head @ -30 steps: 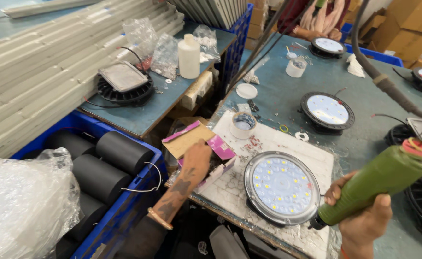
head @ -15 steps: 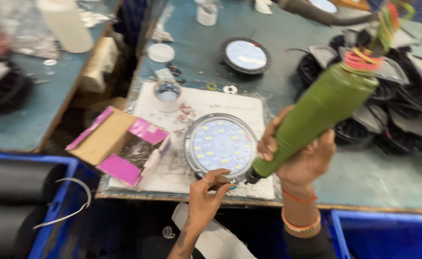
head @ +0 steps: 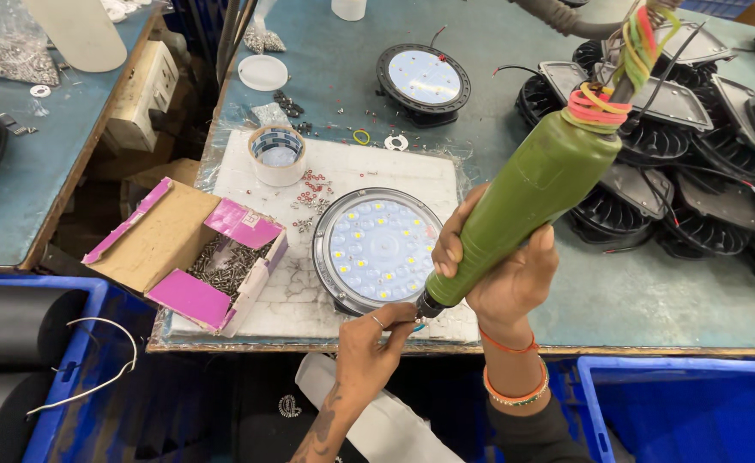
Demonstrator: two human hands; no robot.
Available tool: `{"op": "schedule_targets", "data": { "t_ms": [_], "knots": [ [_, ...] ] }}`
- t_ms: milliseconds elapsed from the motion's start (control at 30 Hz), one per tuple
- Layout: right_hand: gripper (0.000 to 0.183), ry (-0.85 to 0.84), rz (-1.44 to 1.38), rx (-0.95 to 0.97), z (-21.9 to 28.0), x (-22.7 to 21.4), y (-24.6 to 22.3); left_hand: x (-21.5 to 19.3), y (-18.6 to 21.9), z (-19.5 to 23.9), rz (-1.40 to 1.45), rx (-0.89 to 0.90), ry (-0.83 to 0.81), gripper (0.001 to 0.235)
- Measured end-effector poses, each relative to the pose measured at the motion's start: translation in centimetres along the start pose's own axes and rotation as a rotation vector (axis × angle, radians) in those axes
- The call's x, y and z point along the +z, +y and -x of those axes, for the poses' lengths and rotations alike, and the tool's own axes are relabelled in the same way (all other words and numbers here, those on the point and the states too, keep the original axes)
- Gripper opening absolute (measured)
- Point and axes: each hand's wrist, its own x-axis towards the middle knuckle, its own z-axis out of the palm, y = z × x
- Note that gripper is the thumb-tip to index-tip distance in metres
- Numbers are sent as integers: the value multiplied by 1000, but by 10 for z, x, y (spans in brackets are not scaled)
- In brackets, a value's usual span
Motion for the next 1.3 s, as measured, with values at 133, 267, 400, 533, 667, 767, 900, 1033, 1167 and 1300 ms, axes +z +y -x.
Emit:
{"op": "schedule_targets", "data": {
  "t_ms": [133,267,400,533,667,767,900,1033,1167,1300],
  "knots": [
    [76,15,-8,-2,1,-2,0,-3,4,-3,-23,6,7,19],
    [77,19,2,-10,2,-3,2,-3,4,-5,-46,22,3,19],
    [77,6,-16,-15,3,-4,3,-1,3,-6,-70,18,13,17],
    [77,6,-22,7,4,-4,4,-2,4,-5,-137,18,2,13],
    [77,16,-5,-16,5,-4,4,-3,3,-3,-132,32,-8,13],
    [77,22,-9,-8,5,-3,3,-3,3,-3,-107,51,-2,13],
    [76,13,2,-30,5,-3,4,-1,4,-4,-96,2,-17,13],
    [75,11,30,-55,4,-3,5,-1,6,-6,-147,6,-26,14],
    [75,26,38,-57,3,-3,7,1,5,-7,-166,78,19,16],
    [75,37,38,-59,2,-5,10,6,3,-8,-207,129,101,25]
  ]
}}
